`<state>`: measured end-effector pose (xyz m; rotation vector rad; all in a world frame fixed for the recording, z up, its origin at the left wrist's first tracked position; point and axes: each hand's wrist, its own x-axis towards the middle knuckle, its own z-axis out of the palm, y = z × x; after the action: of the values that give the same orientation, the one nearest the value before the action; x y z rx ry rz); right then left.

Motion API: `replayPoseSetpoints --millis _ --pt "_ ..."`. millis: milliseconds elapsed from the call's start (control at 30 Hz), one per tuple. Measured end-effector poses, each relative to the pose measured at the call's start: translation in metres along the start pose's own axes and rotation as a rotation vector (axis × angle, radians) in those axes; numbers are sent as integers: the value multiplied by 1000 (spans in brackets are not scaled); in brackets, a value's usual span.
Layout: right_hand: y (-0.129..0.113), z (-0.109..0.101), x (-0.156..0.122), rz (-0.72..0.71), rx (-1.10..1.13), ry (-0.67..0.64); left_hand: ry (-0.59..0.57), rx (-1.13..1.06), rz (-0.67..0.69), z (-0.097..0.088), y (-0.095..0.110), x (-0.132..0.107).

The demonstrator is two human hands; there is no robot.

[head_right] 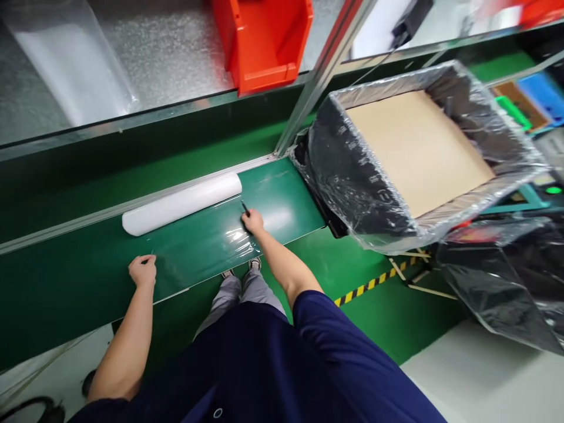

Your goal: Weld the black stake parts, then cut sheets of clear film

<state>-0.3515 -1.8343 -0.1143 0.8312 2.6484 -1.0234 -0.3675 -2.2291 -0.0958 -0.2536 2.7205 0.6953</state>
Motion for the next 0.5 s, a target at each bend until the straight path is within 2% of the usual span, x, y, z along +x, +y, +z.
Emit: replayPoseSetpoints --millis 100,233,333,500 --pt "17 -9 -22 -28 254 16 127 -158 -98 -3 -16 -13" --pt "40 -32 -62 -5 691 113 198 -795 -77 -13 -12 -23" --pt "52 -60 -95 15 895 220 116 -1074 47 -29 9 -29" --pt "69 -117 -149 43 1075 412 -134 -1191 252 -55 73 -36"
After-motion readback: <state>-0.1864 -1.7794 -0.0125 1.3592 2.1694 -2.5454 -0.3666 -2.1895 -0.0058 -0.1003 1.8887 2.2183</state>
